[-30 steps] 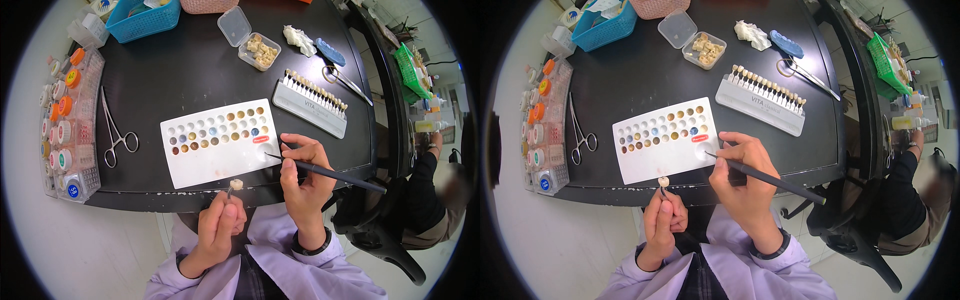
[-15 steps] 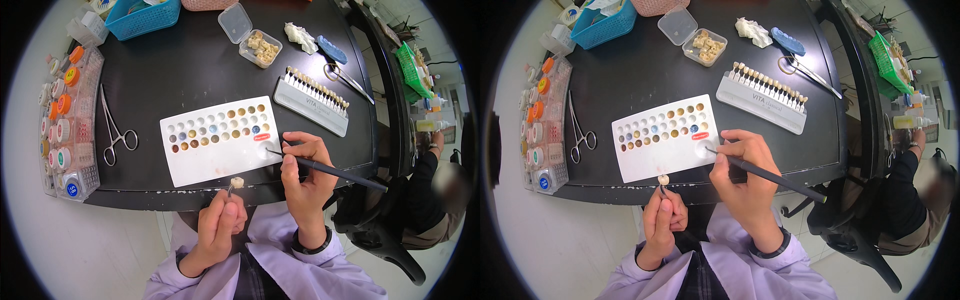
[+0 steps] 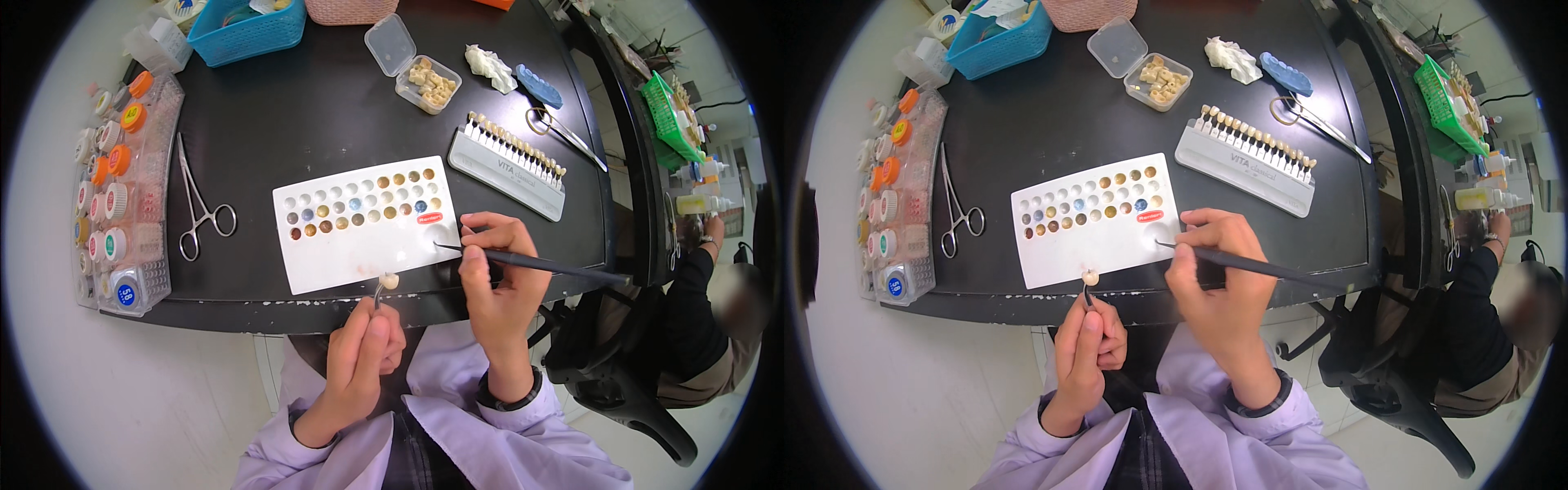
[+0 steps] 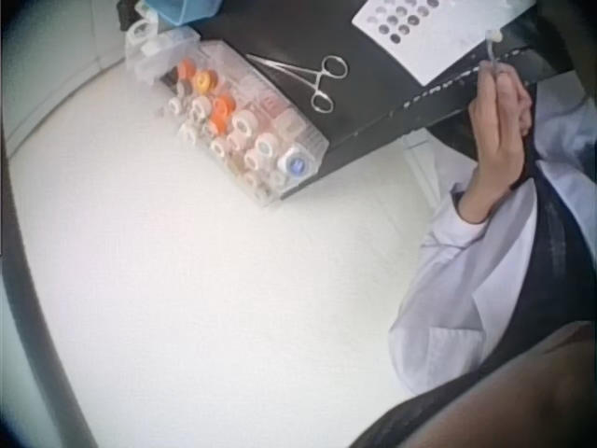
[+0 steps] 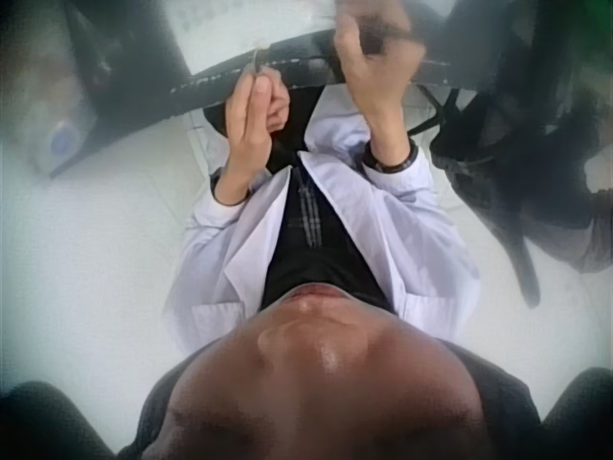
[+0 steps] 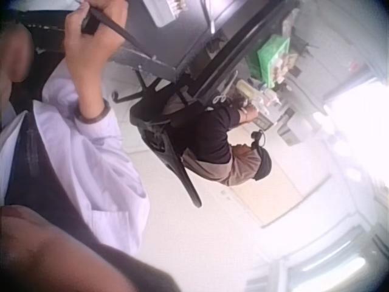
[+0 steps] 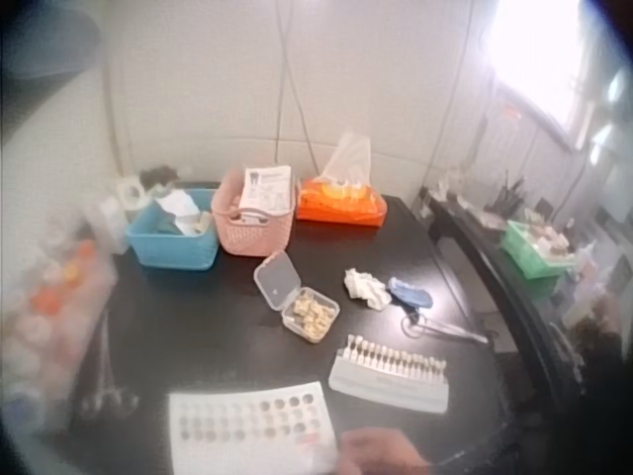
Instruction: The person paints a small dental crown held by tweezers using a fine brush and a watercolor palette. They repeatedly dip the brush into different colors and apply them to the crown, occasionally wiping the crown with a tissue. The person also compares the crown to a shade guide and handles other crowns in a container.
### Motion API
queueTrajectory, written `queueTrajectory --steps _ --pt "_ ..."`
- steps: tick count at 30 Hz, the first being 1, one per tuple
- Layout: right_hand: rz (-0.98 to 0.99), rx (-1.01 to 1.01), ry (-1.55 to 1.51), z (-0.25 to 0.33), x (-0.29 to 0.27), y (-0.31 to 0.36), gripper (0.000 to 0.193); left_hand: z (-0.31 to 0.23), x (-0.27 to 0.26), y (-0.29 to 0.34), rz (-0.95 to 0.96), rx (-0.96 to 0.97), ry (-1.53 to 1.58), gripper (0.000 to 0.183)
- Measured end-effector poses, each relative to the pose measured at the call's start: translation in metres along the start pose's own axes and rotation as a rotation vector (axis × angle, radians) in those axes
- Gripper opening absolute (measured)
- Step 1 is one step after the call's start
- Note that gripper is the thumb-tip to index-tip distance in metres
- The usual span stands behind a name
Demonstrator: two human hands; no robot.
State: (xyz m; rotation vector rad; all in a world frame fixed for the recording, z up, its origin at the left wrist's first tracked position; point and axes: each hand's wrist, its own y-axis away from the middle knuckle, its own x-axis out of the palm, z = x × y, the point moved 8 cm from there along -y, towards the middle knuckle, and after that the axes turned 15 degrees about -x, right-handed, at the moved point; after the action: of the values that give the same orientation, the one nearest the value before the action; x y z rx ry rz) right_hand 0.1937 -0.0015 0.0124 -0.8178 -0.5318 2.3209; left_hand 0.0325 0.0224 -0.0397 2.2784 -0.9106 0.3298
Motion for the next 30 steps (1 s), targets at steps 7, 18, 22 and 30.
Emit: queueTrajectory --steps 7,18,22,30 --pt "-0.327 0.141 -0.635 0.033 -0.011 0.026 0.014 0.008 0.014 0.016 0.153 -0.115 0.212 0.026" --pt "-0.123 -0.23 -0.659 0.113 -0.023 0.063 0.027 0.002 0.041 0.066 0.052 0.168 0.027 0.026" --pt "-0.089 -0.25 -0.513 0.131 -0.03 0.066 0.023 0.001 0.045 0.082 0.045 0.287 -0.038 0.028" --pt "-0.118 -0.289 -0.57 0.146 -0.047 0.086 0.028 0.013 0.05 0.106 0.027 0.192 -0.031 0.03"
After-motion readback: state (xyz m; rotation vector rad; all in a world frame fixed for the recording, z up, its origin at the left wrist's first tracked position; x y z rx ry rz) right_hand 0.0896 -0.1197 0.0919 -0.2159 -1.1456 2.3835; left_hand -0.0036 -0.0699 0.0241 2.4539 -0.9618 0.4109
